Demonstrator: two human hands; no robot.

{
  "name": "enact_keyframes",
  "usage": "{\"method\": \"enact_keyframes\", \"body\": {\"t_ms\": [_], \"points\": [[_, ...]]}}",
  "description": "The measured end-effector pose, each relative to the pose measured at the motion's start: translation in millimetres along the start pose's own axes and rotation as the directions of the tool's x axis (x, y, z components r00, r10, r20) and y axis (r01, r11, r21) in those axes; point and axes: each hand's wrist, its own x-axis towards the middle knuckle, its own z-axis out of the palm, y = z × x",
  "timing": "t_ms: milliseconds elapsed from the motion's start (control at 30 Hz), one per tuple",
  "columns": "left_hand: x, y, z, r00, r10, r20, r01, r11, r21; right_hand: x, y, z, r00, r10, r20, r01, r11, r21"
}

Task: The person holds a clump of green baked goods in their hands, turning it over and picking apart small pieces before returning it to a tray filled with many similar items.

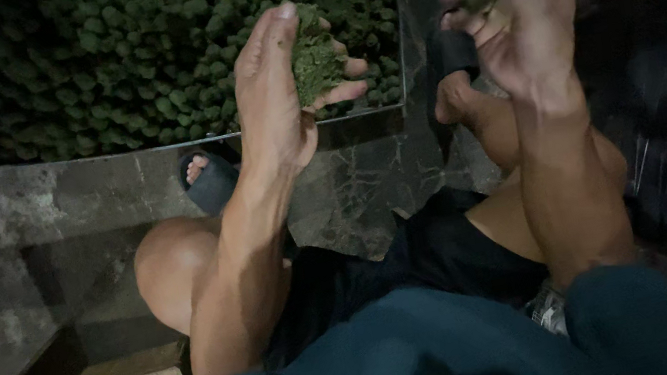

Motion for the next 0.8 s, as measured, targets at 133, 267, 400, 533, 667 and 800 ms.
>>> {"method": "enact_keyframes", "body": {"t_ms": [133,267,400,533,667,800], "points": [[3.1,-3.4,6.0,1.000,-0.025,0.006,0.025,0.999,0.029,-6.2,5.0,-20.5,0.987,0.120,-0.109,-0.071,0.925,0.373],[3.1,-6.0,6.4,0.999,-0.034,-0.009,0.035,0.998,0.045,-19.8,23.3,-28.5,0.994,0.037,-0.101,-0.027,0.994,0.102],[3.6,-5.9,4.5,1.000,-0.023,-0.019,0.024,0.999,0.047,-21.8,20.5,-15.8,0.986,-0.147,-0.073,0.130,0.972,-0.198],[2.7,-4.6,4.4,1.000,-0.015,-0.026,0.016,0.999,0.041,-22.0,4.5,1.4,0.981,0.064,-0.185,-0.134,0.910,-0.393],[-6.8,0.7,4.3,0.999,-0.024,-0.023,0.025,0.999,0.025,-12.9,-5.3,-4.1,0.995,0.100,0.001,-0.100,0.995,-0.013],[-7.9,9.4,5.7,1.000,0.024,0.002,-0.024,1.000,-0.001,-3.3,19.0,-2.4,0.947,0.263,-0.185,-0.206,0.937,0.281]]}}
